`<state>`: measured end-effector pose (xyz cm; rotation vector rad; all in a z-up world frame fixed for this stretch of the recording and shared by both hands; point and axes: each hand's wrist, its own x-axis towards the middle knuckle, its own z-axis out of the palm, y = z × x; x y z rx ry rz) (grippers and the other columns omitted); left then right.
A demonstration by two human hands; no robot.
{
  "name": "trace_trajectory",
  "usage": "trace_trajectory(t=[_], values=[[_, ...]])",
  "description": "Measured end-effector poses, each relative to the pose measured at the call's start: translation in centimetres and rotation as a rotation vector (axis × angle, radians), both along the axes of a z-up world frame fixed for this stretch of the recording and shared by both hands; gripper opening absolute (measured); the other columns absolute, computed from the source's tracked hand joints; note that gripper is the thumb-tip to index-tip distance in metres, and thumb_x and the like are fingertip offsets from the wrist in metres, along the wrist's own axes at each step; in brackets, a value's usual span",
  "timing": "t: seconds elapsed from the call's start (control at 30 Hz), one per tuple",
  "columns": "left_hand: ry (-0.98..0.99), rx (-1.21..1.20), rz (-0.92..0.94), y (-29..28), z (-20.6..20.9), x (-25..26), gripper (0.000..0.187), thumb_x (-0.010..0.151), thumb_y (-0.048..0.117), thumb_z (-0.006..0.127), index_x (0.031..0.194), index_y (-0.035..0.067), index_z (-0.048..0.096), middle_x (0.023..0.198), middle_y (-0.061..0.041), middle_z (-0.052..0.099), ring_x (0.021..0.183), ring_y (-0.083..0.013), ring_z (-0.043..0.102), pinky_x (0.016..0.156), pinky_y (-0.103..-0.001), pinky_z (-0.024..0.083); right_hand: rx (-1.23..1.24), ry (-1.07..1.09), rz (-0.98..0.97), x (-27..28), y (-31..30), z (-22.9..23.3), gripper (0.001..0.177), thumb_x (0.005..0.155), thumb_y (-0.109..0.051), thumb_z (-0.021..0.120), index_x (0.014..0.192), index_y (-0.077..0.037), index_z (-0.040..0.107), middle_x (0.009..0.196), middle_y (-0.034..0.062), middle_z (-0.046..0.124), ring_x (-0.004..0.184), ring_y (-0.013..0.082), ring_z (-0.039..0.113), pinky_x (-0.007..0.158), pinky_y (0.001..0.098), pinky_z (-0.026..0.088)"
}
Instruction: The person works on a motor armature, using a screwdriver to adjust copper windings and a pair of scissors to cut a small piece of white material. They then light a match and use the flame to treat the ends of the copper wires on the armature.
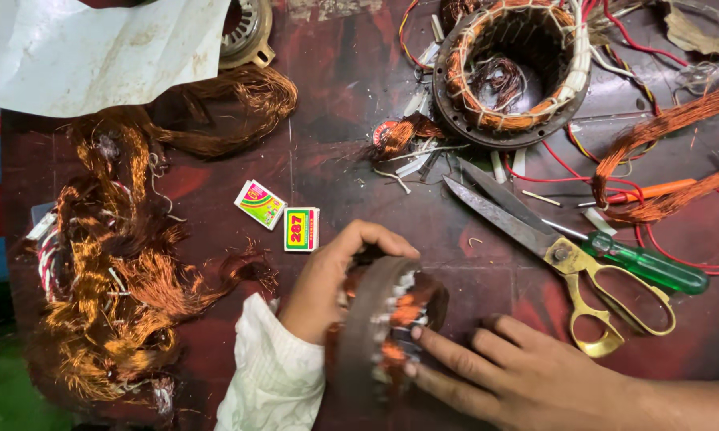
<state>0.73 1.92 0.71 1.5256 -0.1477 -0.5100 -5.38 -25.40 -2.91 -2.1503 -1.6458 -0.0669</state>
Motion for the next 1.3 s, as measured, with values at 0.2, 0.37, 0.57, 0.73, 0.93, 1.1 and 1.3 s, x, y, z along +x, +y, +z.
trace_trajectory(t=[0.2,0.37,0.57,0.73,0.93,1.1,1.3], values=[[0.21,-0.124,0.035,0.9,1.0,0.2,0.025,0.094,-0.001,0.066,0.117,0.003,0.058,0.116,-0.009,0.069,0.104,-0.0144,0.068,0.092,-0.029,0.057,0.047,-0.076,-0.061,1.5,-0.3,1.8,0.06,0.088,-0.029,0.051,0.14,-0.001,0.059,0.129,0.0147,0.064,0.081,0.017,0.059,0.071,0.0328,0.048],[0.342,-0.161,0.083,0.6,0.6,0.3,0.029,0.095,0.003,0.068,0.123,0.001,0.061,0.112,-0.01,0.071,0.1,-0.0147,0.069,0.089,-0.029,0.058,0.194,0.124,-0.42,2.7,0.8,2.0,0.037,0.084,-0.018,0.074,0.118,-0.005,0.07,0.096,0.0056,0.071,0.066,0.0186,0.064,0.058,0.0321,0.05],[0.184,-0.059,0.043,0.6,0.1,0.1,0.051,0.086,0.005,0.079,0.133,0.005,0.062,0.123,-0.005,0.071,0.106,-0.0108,0.067,0.095,-0.027,0.056,0.179,0.15,-0.451,2.9,1.7,2.2,0.026,0.078,-0.017,0.081,0.099,-0.007,0.073,0.075,0.0021,0.063,0.058,0.0193,0.061,0.053,0.0346,0.047],[0.183,0.006,0.102,0.2,0.1,-0.2,0.049,0.084,0.003,0.078,0.132,0.006,0.066,0.117,-0.005,0.073,0.105,-0.0104,0.069,0.094,-0.027,0.056,0.169,0.183,-0.399,3.0,1.3,1.2,0.028,0.072,-0.019,0.08,0.095,-0.007,0.07,0.077,0.0039,0.063,0.059,0.0219,0.061,0.054,0.036,0.049],[-0.278,0.392,0.119,-0.8,0.5,-0.7,0.064,0.072,-0.006,0.074,0.133,0.009,0.063,0.12,-0.007,0.071,0.109,-0.0193,0.07,0.092,-0.029,0.057,0.035,0.392,-0.501,3.0,0.0,0.0,0.029,0.074,-0.026,0.081,0.096,-0.015,0.067,0.088,0.0043,0.061,0.068,0.0268,0.065,0.059,0.0403,0.051],[-0.334,0.431,0.15,-1.5,0.5,-0.4,0.059,0.072,-0.004,0.079,0.127,0.009,0.062,0.117,-0.01,0.07,0.106,-0.0261,0.073,0.09,-0.032,0.057,0.058,0.505,-0.578,3.6,-0.2,-0.1,0.035,0.064,-0.019,0.08,0.097,-0.014,0.07,0.093,0.008,0.065,0.066,0.0332,0.066,0.055,0.0446,0.053],[-0.353,0.448,0.135,-1.2,0.5,-0.4,0.062,0.07,-0.004,0.078,0.128,0.008,0.061,0.117,-0.01,0.069,0.108,-0.0268,0.072,0.091,-0.033,0.056,-0.029,0.497,-0.597,3.9,-0.3,-0.2,0.045,0.059,-0.018,0.079,0.102,-0.014,0.067,0.11,0.0095,0.066,0.075,0.0357,0.068,0.062,0.0458,0.054]])
